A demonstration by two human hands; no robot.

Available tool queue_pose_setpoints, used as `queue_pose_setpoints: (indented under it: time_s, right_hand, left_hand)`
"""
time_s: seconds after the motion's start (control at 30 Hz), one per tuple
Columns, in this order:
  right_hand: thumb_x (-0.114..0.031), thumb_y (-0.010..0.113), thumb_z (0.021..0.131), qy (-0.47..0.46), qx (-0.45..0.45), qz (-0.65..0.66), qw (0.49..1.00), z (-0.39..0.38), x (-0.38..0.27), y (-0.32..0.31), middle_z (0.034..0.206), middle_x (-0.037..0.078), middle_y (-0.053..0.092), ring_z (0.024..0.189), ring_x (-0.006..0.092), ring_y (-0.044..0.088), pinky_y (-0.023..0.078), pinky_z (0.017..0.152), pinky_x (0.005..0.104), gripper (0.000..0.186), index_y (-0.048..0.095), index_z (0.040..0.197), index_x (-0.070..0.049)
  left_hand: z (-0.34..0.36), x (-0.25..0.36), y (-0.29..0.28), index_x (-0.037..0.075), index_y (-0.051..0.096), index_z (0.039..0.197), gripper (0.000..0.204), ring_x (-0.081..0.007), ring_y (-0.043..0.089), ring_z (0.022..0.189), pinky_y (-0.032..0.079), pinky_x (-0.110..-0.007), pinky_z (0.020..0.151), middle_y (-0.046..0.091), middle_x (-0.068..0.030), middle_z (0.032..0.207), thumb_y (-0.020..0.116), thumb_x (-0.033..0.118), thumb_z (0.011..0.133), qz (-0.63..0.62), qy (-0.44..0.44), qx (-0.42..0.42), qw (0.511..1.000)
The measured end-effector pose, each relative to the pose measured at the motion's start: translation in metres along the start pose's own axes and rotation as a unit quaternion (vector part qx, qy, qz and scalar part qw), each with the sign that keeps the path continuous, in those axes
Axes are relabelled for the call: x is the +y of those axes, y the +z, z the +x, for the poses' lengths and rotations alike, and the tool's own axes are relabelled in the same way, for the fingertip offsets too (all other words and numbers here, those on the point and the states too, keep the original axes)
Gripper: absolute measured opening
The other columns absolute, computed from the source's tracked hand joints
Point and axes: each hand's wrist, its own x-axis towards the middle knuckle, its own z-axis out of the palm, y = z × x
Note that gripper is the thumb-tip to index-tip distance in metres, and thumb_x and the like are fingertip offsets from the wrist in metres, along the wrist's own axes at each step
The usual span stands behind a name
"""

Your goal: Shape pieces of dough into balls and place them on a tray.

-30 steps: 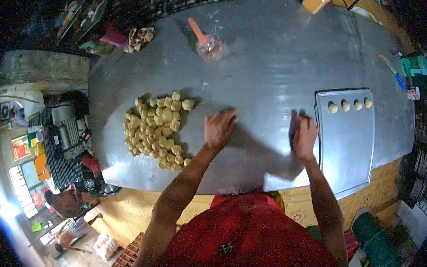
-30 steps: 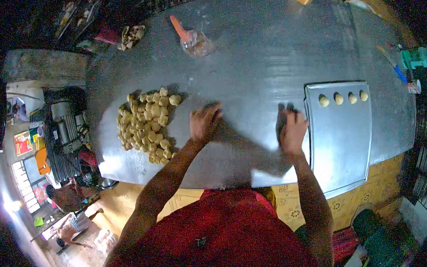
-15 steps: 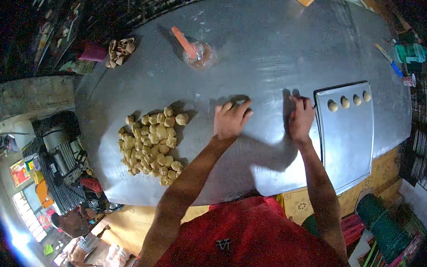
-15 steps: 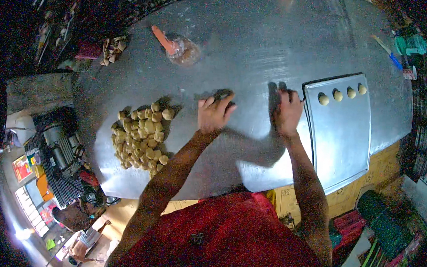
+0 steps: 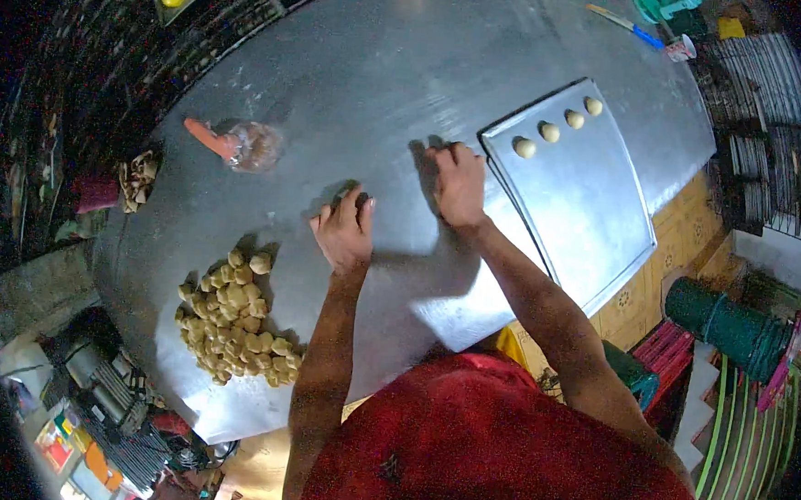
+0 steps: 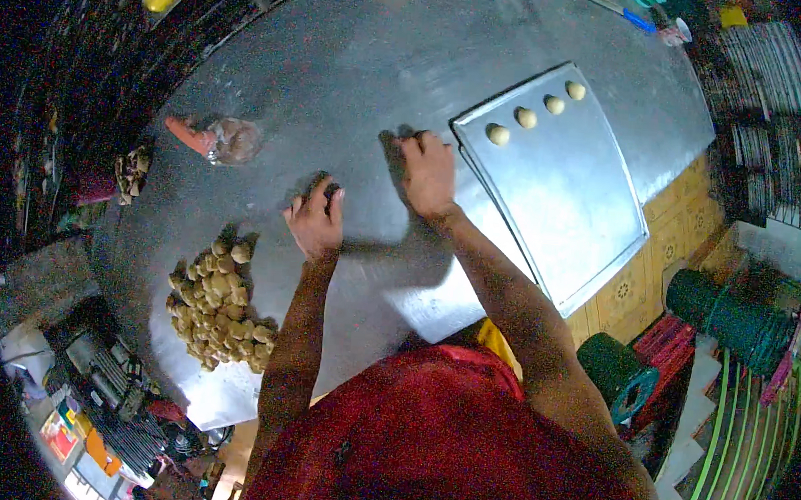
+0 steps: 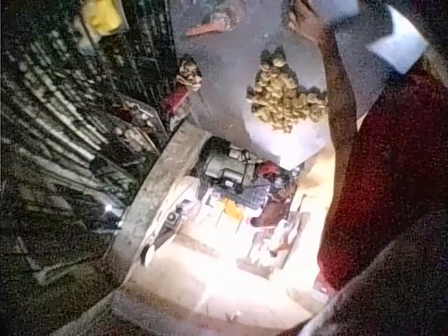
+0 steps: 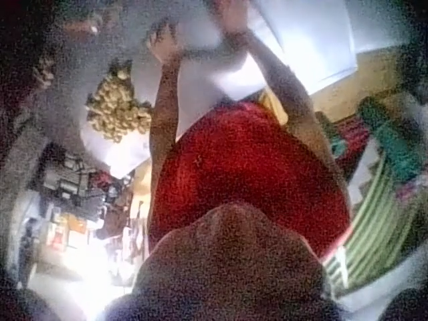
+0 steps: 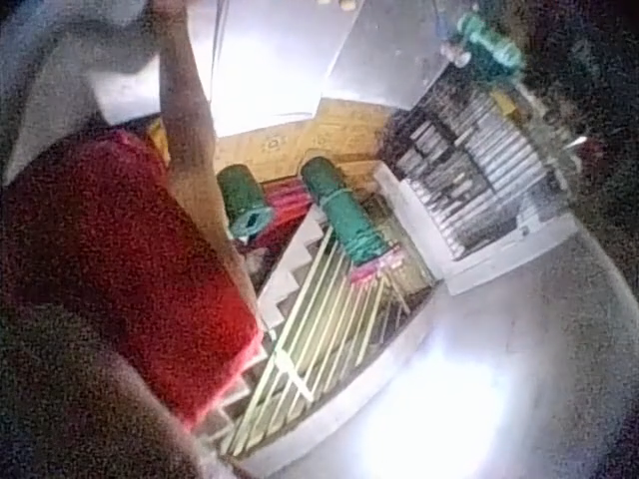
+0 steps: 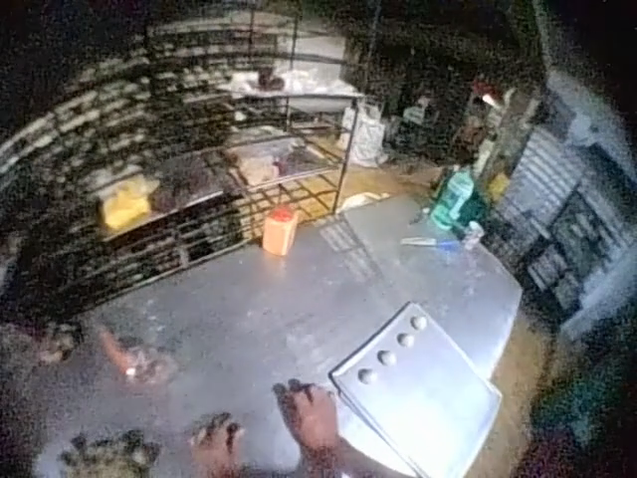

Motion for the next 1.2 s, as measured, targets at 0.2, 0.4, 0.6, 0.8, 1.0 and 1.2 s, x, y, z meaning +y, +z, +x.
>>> queue_pose_setpoints:
  time_s: [0.2,0.4,0.6,0.8,1.0,1.2]
  right_hand:
    - [0.001,0.069,0.078,-0.073,-0.068,0.18,0.979,-0.071,0.019,-0.03,0.118,0.017,0.06,0.11,0.0383,0.054,0.044,0.097,0.0491,0.039,0.07,0.116,-0.01]
    - [-0.005,0.074,0.093,-0.05,-0.011,0.264,0.963,-0.093,0.064,-0.089,0.103,0.012,0.072,0.093,0.0364,0.066,0.056,0.082,0.0411,0.019,0.074,0.113,-0.006]
    - [-0.011,0.063,0.106,0.207,-0.075,0.391,0.894,-0.075,0.142,-0.163,0.092,0.008,0.073,0.085,0.0131,0.064,0.054,0.079,0.0298,0.021,0.071,0.112,0.007]
    - [-0.005,0.071,0.09,0.006,-0.049,0.142,0.989,-0.037,0.194,-0.171,0.123,0.025,0.069,0.112,0.0442,0.066,0.055,0.097,0.0468,0.032,0.069,0.121,0.002]
    - [-0.013,0.059,0.105,0.025,-0.019,0.104,0.994,-0.052,0.161,-0.18,0.133,0.024,0.065,0.125,0.0426,0.061,0.049,0.108,0.049,0.03,0.068,0.131,-0.001]
    - [-0.021,0.055,0.107,-0.081,-0.125,0.173,0.974,-0.11,0.053,-0.125,0.145,0.026,0.059,0.134,0.0451,0.056,0.045,0.115,0.0537,0.042,0.062,0.142,0.002]
  left_hand:
    - [-0.059,0.012,-0.027,0.011,0.072,0.122,0.026,-0.0313,0.067,0.096,0.047,-0.048,0.095,0.075,-0.011,0.114,0.071,0.021,0.099,-0.064,0.077,0.028,0.995]
    - [-0.079,0.044,-0.028,0.005,0.07,0.125,0.028,-0.0305,0.07,0.1,0.056,-0.044,0.09,0.072,-0.0148,0.117,0.071,0.015,0.1,-0.122,-0.099,0.098,0.983]
    - [0.003,0.233,0.046,0.002,0.069,0.128,0.035,-0.0253,0.075,0.105,0.061,-0.038,0.086,0.074,-0.0169,0.123,0.075,0.021,0.099,-0.364,-0.132,-0.117,0.914]
    - [0.054,0.318,0.085,0.002,0.07,0.128,0.041,-0.036,0.072,0.111,0.057,-0.044,0.098,0.072,-0.0189,0.122,0.081,0.022,0.094,-0.25,-0.035,-0.188,0.949]
    - [-0.005,0.287,0.095,0.0,0.062,0.139,0.062,-0.0441,0.061,0.129,0.05,-0.052,0.109,0.066,-0.0228,0.136,0.084,0.033,0.09,-0.163,0.035,-0.041,0.985]
    - [-0.077,0.098,0.001,0.001,0.059,0.143,0.05,-0.0482,0.063,0.119,0.05,-0.055,0.107,0.064,-0.0268,0.133,0.072,0.019,0.098,-0.103,-0.236,-0.105,0.961]
